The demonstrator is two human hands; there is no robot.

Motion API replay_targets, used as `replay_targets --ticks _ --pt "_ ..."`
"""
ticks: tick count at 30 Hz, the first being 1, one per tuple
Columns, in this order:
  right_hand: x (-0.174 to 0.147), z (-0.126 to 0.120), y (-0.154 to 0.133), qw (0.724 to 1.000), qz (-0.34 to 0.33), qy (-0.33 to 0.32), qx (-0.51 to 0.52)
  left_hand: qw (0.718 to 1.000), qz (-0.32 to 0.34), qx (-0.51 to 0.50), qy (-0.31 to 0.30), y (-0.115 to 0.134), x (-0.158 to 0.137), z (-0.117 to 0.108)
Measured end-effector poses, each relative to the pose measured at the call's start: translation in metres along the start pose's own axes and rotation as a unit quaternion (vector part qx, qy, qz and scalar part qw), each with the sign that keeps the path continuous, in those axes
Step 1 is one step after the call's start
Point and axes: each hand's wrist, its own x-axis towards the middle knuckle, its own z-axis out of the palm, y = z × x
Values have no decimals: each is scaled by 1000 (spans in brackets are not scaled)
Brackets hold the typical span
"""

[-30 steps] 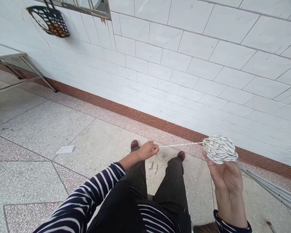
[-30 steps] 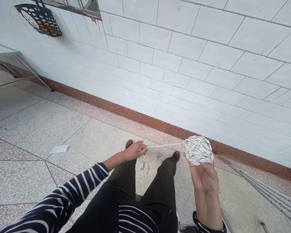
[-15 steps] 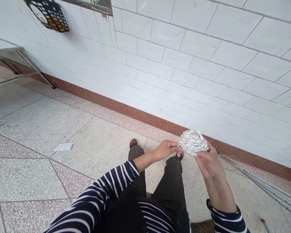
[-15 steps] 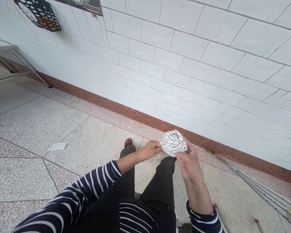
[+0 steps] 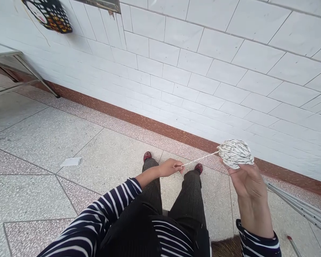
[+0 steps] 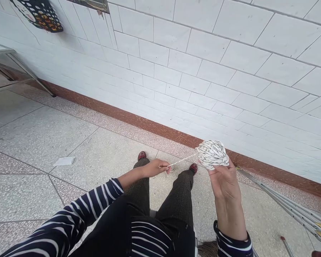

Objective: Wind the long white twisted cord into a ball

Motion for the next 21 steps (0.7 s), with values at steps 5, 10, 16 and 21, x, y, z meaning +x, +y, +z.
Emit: replay_targets --ticks 5,10,16,21 --pt "-2 4 -7 1000 -13 -8 -7 996 -12 89 -22 -18 3 -5" --pt "-5 9 -7 1000 -17 -10 -8 977 -56 203 36 -27 5 -14" --pt "-12 27 12 997 58 -23 -36 988 70 -9 134 31 28 4" --pt "-11 34 13 992 86 -58 -71 984 95 -103 108 67 41 23"
